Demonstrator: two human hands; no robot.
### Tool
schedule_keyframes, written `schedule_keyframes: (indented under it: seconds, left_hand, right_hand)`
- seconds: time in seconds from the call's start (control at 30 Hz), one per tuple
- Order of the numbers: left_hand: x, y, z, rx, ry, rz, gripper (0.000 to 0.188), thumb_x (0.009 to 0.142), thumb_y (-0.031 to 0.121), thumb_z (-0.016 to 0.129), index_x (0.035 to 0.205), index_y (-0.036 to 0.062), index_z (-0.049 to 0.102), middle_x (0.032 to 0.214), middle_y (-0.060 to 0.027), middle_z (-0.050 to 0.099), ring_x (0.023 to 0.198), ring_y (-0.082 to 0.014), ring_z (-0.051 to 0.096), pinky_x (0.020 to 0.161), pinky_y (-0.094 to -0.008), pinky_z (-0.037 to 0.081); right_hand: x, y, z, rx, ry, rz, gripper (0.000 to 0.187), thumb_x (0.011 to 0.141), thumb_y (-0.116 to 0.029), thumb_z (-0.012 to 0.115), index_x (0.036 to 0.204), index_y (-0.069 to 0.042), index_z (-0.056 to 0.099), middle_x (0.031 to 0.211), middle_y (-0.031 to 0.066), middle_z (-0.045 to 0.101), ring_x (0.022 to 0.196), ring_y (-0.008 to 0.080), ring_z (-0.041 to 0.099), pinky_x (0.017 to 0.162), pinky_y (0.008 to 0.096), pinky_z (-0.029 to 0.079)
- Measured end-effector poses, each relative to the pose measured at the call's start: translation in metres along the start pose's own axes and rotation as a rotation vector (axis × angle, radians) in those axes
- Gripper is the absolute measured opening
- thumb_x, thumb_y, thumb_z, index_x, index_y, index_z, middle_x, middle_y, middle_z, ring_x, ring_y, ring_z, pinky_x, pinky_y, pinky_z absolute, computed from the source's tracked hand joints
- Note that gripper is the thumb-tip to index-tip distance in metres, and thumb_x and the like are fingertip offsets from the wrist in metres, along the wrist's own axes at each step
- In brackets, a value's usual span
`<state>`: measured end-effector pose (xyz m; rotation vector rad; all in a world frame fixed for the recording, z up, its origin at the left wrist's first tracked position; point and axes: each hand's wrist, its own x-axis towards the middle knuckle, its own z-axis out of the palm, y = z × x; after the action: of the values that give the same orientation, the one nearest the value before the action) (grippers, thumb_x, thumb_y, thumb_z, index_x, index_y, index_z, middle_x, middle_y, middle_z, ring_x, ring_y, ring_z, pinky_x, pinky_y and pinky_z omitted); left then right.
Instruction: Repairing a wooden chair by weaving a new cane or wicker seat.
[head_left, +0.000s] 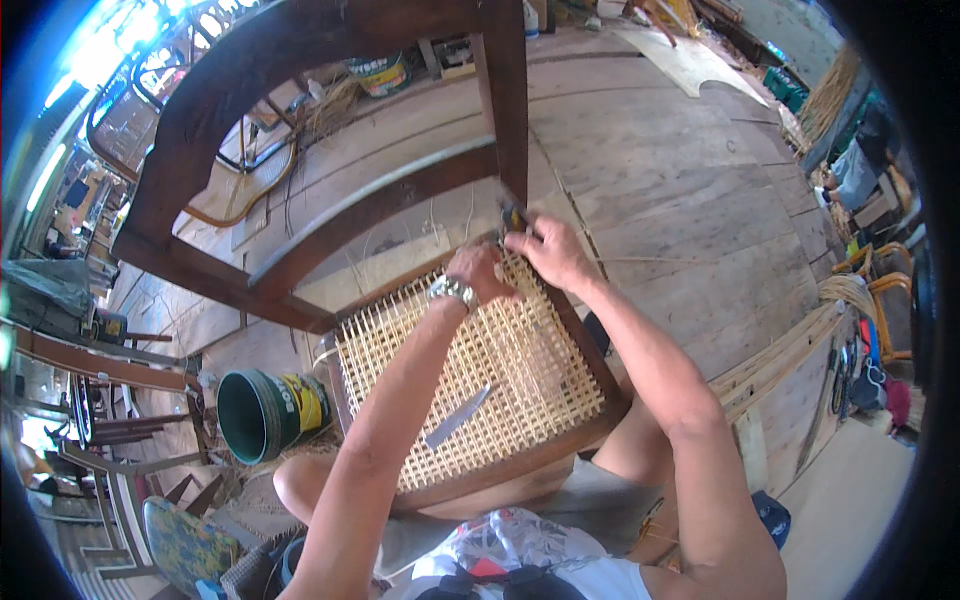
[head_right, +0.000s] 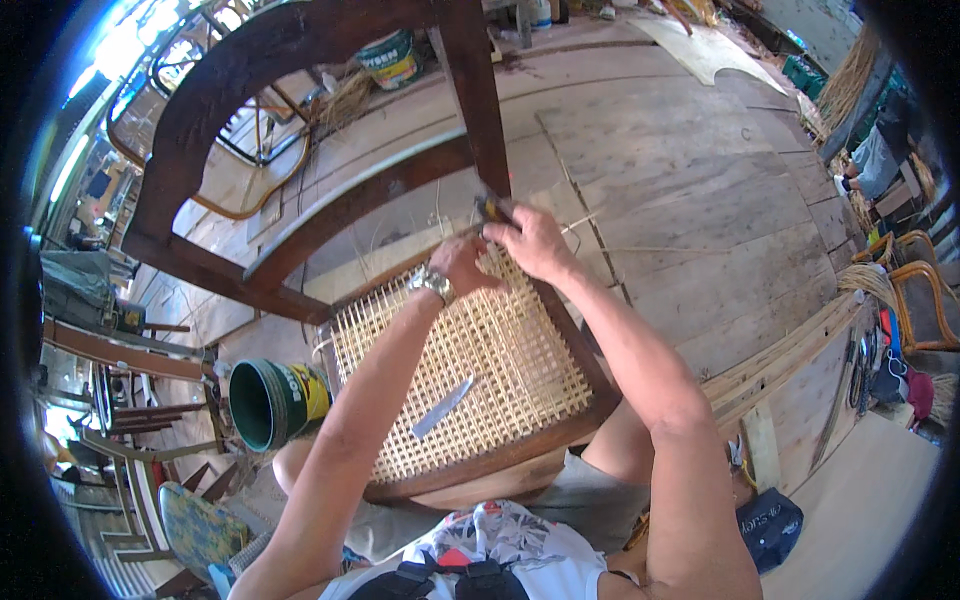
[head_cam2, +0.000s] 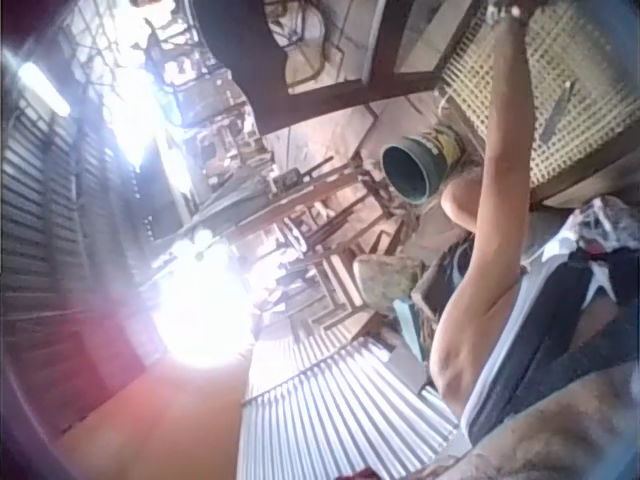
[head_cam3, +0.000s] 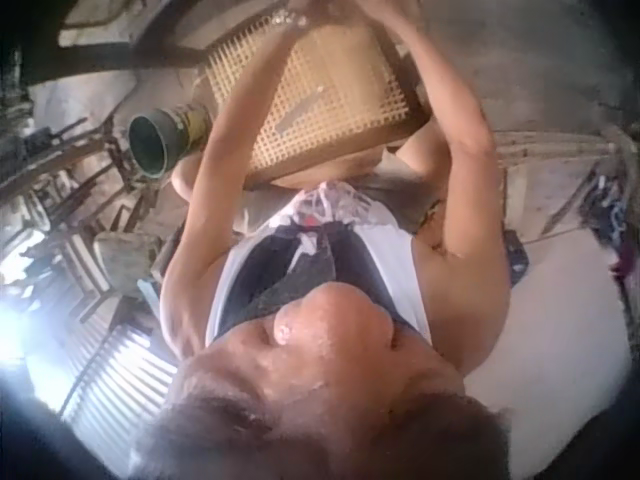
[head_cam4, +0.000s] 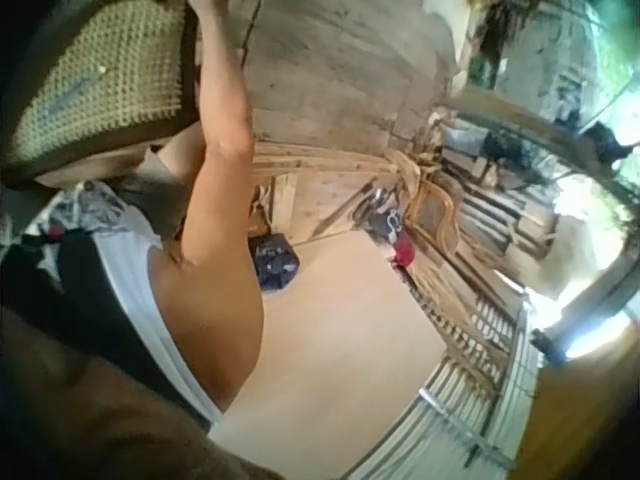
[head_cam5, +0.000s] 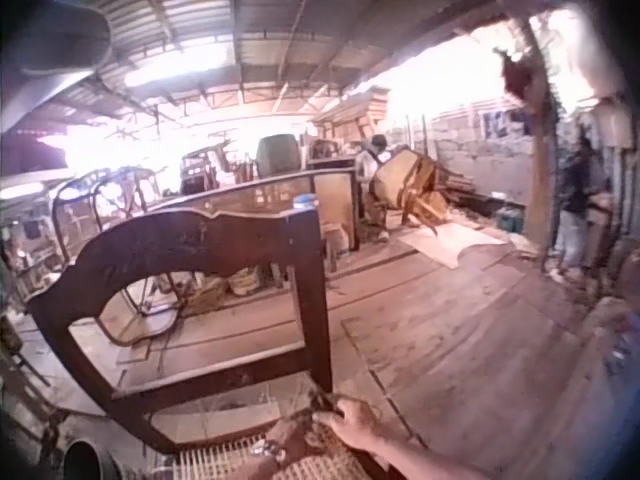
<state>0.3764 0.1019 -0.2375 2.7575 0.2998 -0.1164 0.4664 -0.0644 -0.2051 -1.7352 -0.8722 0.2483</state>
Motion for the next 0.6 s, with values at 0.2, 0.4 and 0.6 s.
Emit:
schedule_keyframes:
  seconds: [0.2, 0.4, 0.6]
  left_hand:
    - [0.006, -0.040, -0.013, -0.188, -0.084, 0.053, 0.034, 0.079, 0.035, 0.076, 0.106, 0.0126, 0.073, 0.097, -0.0109, 0.074, 0.092, -0.0263, 0.069, 0.080, -0.0392, 0.054]
    - [0.028, -0.034, -0.030, -0.132, -0.235, 0.128, 0.028, 0.085, 0.027, 0.066, 0.109, 0.0157, 0.074, 0.102, -0.0113, 0.074, 0.092, -0.0273, 0.070, 0.082, -0.0406, 0.054]
    - [0.025, -0.023, -0.039, 0.017, -0.274, 0.169, 0.027, 0.088, 0.026, 0.061, 0.109, 0.0164, 0.074, 0.105, -0.0089, 0.074, 0.096, -0.0277, 0.069, 0.083, -0.0412, 0.054]
  right_hand:
    - [-0.039, -0.112, -0.025, 0.717, 0.160, 0.203, 0.021, 0.093, -0.023, 0.072, 0.100, -0.005, 0.065, 0.091, 0.0045, 0.071, 0.056, 0.0005, 0.042, 0.048, 0.0176, 0.032]
    - [-0.144, -0.092, 0.083, 1.085, 0.084, 0.521, 0.027, 0.091, -0.005, 0.070, 0.114, -0.013, 0.058, 0.114, 0.0128, 0.070, 0.058, 0.0001, 0.044, 0.049, 0.0158, 0.033]
    - [-0.159, -0.068, 0.123, 0.905, 0.078, 0.488, 0.023, 0.091, -0.004, 0.070, 0.111, -0.011, 0.061, 0.117, 0.0096, 0.070, 0.068, 0.0015, 0.053, 0.056, 0.0169, 0.042]
